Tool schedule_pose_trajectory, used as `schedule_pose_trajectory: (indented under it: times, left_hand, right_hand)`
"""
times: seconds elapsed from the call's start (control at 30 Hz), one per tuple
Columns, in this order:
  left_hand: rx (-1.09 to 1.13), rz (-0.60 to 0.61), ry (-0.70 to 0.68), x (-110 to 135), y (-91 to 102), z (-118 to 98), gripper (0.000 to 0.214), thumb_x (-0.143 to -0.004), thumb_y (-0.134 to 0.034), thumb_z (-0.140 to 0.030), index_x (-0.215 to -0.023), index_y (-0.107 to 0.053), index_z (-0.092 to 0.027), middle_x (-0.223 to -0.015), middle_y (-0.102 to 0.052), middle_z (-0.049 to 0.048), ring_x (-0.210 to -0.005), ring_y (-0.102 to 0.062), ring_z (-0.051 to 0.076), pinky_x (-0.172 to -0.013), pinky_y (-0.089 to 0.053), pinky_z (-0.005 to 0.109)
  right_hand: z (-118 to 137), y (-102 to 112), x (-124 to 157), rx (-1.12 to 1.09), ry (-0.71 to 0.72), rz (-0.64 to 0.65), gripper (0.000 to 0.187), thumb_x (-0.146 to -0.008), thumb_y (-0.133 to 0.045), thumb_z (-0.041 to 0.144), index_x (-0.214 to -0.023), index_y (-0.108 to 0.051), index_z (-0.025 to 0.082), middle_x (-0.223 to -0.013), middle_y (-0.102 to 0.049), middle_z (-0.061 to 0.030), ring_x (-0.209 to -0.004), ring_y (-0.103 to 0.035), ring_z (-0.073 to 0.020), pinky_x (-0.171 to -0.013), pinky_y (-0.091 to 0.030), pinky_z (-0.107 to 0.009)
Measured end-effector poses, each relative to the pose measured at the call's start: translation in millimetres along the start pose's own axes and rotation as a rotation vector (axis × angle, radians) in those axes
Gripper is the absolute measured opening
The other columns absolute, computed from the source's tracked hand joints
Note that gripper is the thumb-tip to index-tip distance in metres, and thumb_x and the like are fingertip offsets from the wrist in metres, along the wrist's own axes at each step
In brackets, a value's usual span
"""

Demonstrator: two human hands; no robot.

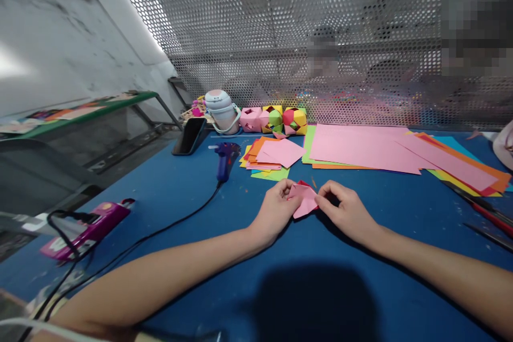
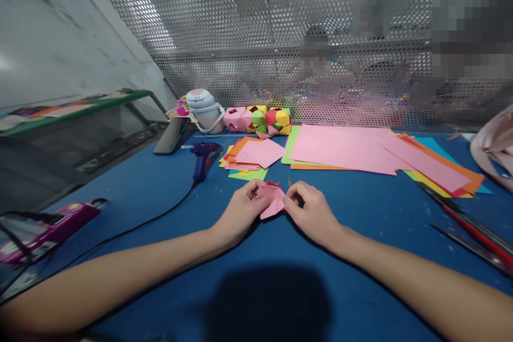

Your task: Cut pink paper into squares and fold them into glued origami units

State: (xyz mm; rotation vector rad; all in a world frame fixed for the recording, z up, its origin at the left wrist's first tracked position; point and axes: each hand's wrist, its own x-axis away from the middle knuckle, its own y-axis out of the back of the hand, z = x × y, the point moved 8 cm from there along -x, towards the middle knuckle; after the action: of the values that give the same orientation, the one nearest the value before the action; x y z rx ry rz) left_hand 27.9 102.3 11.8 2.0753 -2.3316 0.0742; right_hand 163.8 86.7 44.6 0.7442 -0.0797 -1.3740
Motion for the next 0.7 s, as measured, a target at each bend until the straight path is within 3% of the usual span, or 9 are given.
schedule_pose_trajectory:
  times: [0.2,0.47,0.7]
  left_hand:
    - [-0.089,0.051,-0.031,0.4,-2.6,-2.9,0.017,-0.068,-0.056,-0.021,-0.080,-0.064,-0.013,-0.069,-0.057,-0.0025,-0.064,-0.046,0.011,-0.061,-0.036,0.021]
    - [-0.220,0.040,-0.062,0.7,0.7,-2.8,0.014,-0.069,-0.054,-0.025,-0.068,-0.060,-0.013,-0.061,-0.045,-0.0042,-0.061,-0.038,0.010,-0.058,-0.031,0.021]
    - [-0.219,0.034,-0.074,1.6,0.7,-6.1,0.017,-0.069,-0.052,-0.022,-0.076,-0.064,-0.012,-0.066,-0.050,-0.0033,-0.064,-0.041,0.011,-0.061,-0.033,0.021]
  right_hand:
    - [-2.0,1.3,0.1,0.032,-0.008,-0.017,0.016,-0.085,-0.050,0.023,-0.070,-0.053,0.019,-0.067,-0.056,0.0006,-0.063,-0.051,-0.0130,-0.059,-0.039,-0.026]
    - [-4.9,1.9,0.9,0.054,-0.016,-0.039,0.016,-0.084,-0.051,0.023,-0.068,-0.053,0.019,-0.065,-0.056,0.0002,-0.062,-0.051,-0.0136,-0.059,-0.039,-0.026]
    - [-5.1,2.8,0.6,0.051,-0.017,-0.051,0.016,-0.082,-0.052,0.023,-0.067,-0.053,0.019,-0.062,-0.057,0.0006,-0.059,-0.051,-0.0132,-0.057,-0.039,-0.026]
